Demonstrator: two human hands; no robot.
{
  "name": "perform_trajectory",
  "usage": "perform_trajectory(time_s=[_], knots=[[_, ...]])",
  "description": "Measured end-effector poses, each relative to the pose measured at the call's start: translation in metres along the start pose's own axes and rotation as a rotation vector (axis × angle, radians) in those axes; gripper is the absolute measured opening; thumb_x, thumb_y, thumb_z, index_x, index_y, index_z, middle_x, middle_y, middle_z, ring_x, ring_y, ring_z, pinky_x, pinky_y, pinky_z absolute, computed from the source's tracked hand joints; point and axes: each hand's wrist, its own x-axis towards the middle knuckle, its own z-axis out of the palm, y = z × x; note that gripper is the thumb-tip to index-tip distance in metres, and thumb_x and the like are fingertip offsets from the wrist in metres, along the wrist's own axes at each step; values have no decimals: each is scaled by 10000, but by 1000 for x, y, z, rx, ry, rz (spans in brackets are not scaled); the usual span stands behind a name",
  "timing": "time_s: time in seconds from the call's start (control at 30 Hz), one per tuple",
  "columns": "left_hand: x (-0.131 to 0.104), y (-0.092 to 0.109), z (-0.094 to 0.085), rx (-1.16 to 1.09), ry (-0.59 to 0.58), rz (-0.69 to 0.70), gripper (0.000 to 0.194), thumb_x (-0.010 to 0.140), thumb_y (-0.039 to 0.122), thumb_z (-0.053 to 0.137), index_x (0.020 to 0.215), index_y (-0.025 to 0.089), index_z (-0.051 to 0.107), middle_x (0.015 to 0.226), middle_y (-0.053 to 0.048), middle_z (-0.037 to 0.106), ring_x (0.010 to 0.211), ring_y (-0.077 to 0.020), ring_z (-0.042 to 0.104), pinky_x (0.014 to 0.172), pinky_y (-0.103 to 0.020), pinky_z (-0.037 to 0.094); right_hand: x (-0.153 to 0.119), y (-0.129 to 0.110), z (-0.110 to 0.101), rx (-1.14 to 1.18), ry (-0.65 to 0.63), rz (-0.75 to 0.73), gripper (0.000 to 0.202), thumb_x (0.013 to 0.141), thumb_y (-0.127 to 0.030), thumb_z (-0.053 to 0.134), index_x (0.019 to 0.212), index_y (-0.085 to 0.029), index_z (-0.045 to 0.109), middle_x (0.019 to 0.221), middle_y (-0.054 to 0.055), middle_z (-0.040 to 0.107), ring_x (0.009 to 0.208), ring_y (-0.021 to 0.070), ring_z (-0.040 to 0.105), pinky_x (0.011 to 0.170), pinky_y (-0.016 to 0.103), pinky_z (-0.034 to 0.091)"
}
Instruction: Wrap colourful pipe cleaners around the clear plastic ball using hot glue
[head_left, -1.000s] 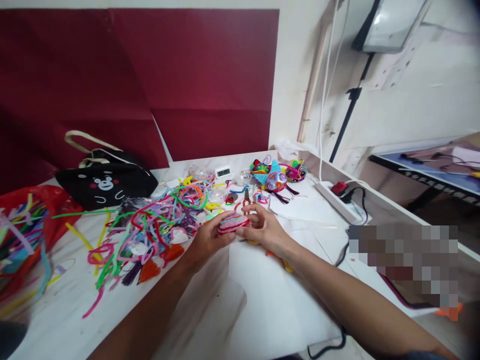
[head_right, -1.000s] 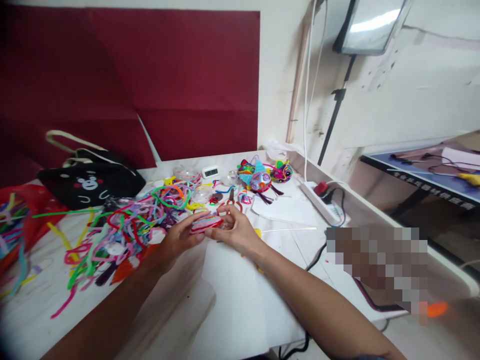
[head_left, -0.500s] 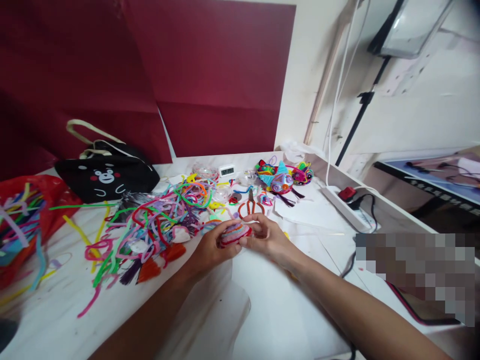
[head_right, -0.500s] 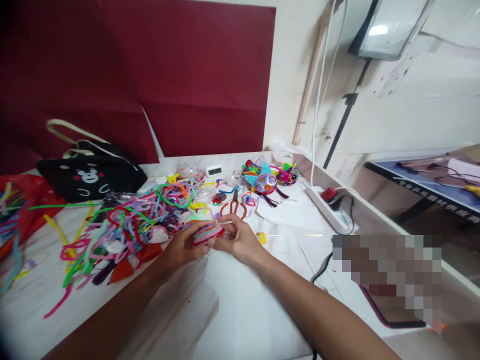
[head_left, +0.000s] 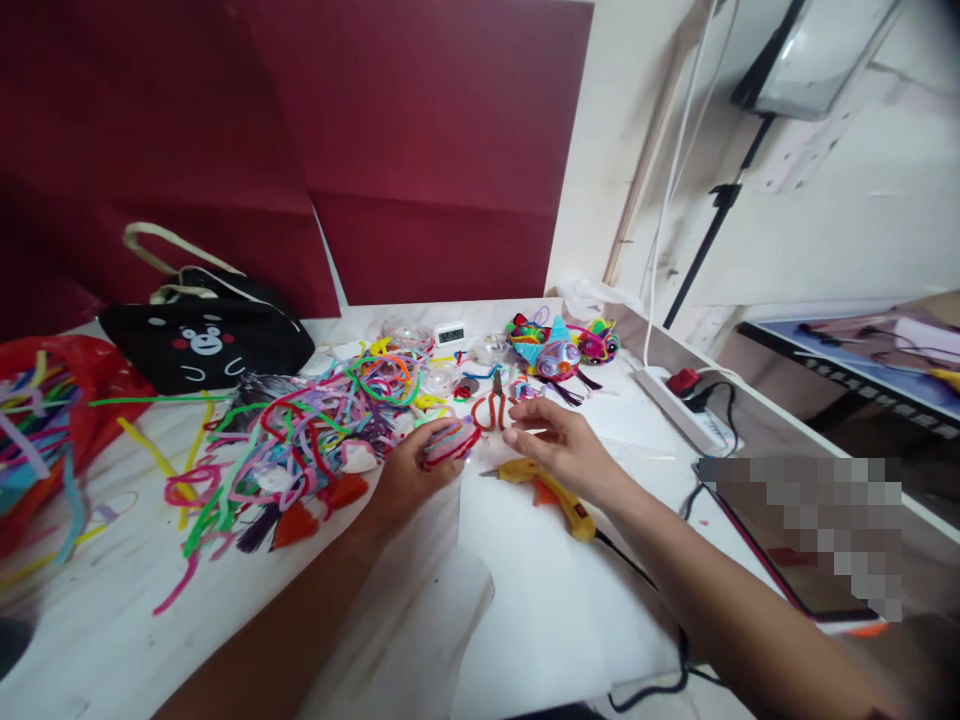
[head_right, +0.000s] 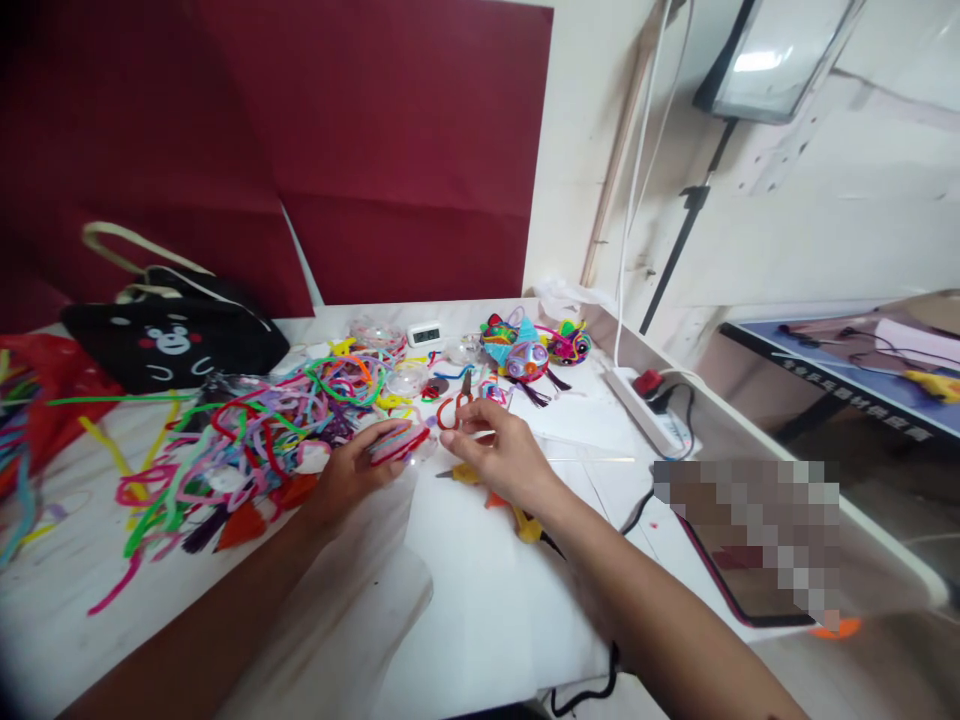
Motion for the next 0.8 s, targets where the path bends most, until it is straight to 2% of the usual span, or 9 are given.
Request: perform_trajectory(time_s=[0.07, 0.13, 0.2, 0.27, 0.33, 0.5, 0.63, 0.8], knots=[[1, 2, 0, -11, 41, -6, 687, 599, 467, 916, 1218, 197, 791, 1259, -117, 857, 1180, -381, 795, 1037, -460, 644, -7, -3, -15, -248, -30, 5, 280, 901, -420, 807, 1079, -216, 739, 1113, 98, 798, 1051, 272, 756, 931, 402, 581], [2, 1, -1, -16, 79, 8, 669, 600, 450, 915, 1211, 205, 796, 1296, -108, 848, 1212, -380, 789, 1063, -457, 640, -16, -4, -27, -539, -124, 46, 218, 928, -335, 787, 1098, -200, 761, 1114, 120, 803, 1015, 279, 763, 894, 392, 562], [3, -3, -2, -22, 102, 33, 660, 606, 443, 914, 1210, 202, 801, 1333, -109, 836, 1242, -381, 782, 1093, -458, 631, -26, -1, -35, -778, -197, 105, 177, 961, -319, 756, 1082, -190, 775, 1102, 139, 803, 963, 282, 760, 838, 380, 531], [6, -9, -3, -34, 107, 53, 671, 604, 446, 916, 1215, 196, 799, 1345, -113, 832, 1262, -389, 774, 1114, -470, 624, -36, 6, -39, -890, -255, 173, 166, 969, -326, 744, 1059, -189, 773, 1060, 136, 808, 907, 277, 750, 782, 368, 502], [7, -13, -3, -40, 105, 70, 681, 605, 447, 916, 1224, 193, 791, 1352, -115, 830, 1272, -395, 769, 1120, -481, 623, -43, 13, -41, -897, -271, 224, 177, 947, -331, 762, 1065, -198, 765, 1015, 127, 817, 855, 271, 740, 739, 362, 484], [7, -10, -6, 3, 91, 66, 646, 668, 421, 883, 1269, 213, 769, 1345, -105, 833, 1204, -369, 792, 1056, -440, 651, -51, 25, -40, -780, -187, 282, 260, 899, -403, 833, 1076, -224, 766, 955, 123, 837, 811, 277, 738, 717, 368, 482], [5, -4, -8, 16, 81, 71, 636, 681, 413, 876, 1275, 223, 751, 1307, -90, 845, 1187, -363, 798, 1031, -420, 660, -46, 26, -37, -818, -212, 335, 309, 912, -374, 830, 1147, -183, 766, 1039, 138, 848, 892, 285, 769, 741, 351, 482], [4, 2, -5, -2, 97, 58, 652, 645, 410, 867, 1255, 222, 734, 1288, -97, 847, 1181, -374, 794, 1050, -452, 650, -40, 27, -33, -852, -208, 387, 270, 926, -338, 797, 1128, -160, 776, 1085, 147, 841, 941, 284, 775, 751, 344, 482]])
